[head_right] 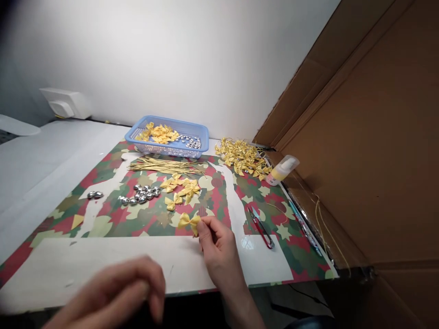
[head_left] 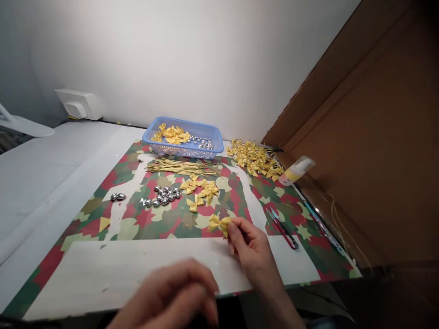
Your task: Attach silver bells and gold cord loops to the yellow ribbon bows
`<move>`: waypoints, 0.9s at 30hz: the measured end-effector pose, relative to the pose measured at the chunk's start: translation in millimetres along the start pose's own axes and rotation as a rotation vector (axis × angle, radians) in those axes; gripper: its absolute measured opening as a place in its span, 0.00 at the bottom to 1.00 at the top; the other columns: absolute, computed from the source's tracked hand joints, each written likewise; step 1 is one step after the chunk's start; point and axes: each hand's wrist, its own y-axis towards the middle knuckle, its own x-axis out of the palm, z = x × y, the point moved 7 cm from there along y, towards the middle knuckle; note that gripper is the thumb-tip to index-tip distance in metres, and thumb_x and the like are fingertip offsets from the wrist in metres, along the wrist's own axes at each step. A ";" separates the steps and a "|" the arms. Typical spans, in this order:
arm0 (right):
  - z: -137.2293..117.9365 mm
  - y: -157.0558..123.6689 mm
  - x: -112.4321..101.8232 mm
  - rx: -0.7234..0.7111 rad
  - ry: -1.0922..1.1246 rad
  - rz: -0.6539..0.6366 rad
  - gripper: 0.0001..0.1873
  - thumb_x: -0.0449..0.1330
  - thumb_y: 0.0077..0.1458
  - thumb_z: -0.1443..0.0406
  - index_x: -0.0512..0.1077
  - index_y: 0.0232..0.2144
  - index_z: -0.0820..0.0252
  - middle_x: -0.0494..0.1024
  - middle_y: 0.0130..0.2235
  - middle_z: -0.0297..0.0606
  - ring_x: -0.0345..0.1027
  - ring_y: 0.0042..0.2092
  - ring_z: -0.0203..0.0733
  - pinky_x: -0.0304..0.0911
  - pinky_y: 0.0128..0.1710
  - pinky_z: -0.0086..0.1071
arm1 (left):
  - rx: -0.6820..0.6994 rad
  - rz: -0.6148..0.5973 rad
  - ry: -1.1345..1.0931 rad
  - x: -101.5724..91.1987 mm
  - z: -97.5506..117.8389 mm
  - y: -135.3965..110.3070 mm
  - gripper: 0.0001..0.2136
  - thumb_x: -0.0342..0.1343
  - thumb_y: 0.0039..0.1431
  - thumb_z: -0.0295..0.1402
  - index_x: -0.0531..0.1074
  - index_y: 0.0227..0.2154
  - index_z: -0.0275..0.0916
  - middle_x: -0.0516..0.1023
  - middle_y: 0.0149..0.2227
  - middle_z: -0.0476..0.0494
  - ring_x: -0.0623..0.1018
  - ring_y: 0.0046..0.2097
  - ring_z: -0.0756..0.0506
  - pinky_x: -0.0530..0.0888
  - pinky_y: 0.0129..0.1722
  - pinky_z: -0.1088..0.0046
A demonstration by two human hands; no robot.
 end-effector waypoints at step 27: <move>-12.3 -17.2 33.3 -0.025 -0.045 -0.066 0.22 0.52 0.69 0.51 0.69 0.27 0.58 0.62 0.23 0.29 0.54 0.25 0.33 0.51 0.23 0.28 | -0.034 0.663 -0.019 -55.3 -3.2 9.2 0.05 0.66 0.59 0.37 0.83 0.31 0.43 0.83 0.38 0.46 0.80 0.41 0.43 0.79 0.39 0.76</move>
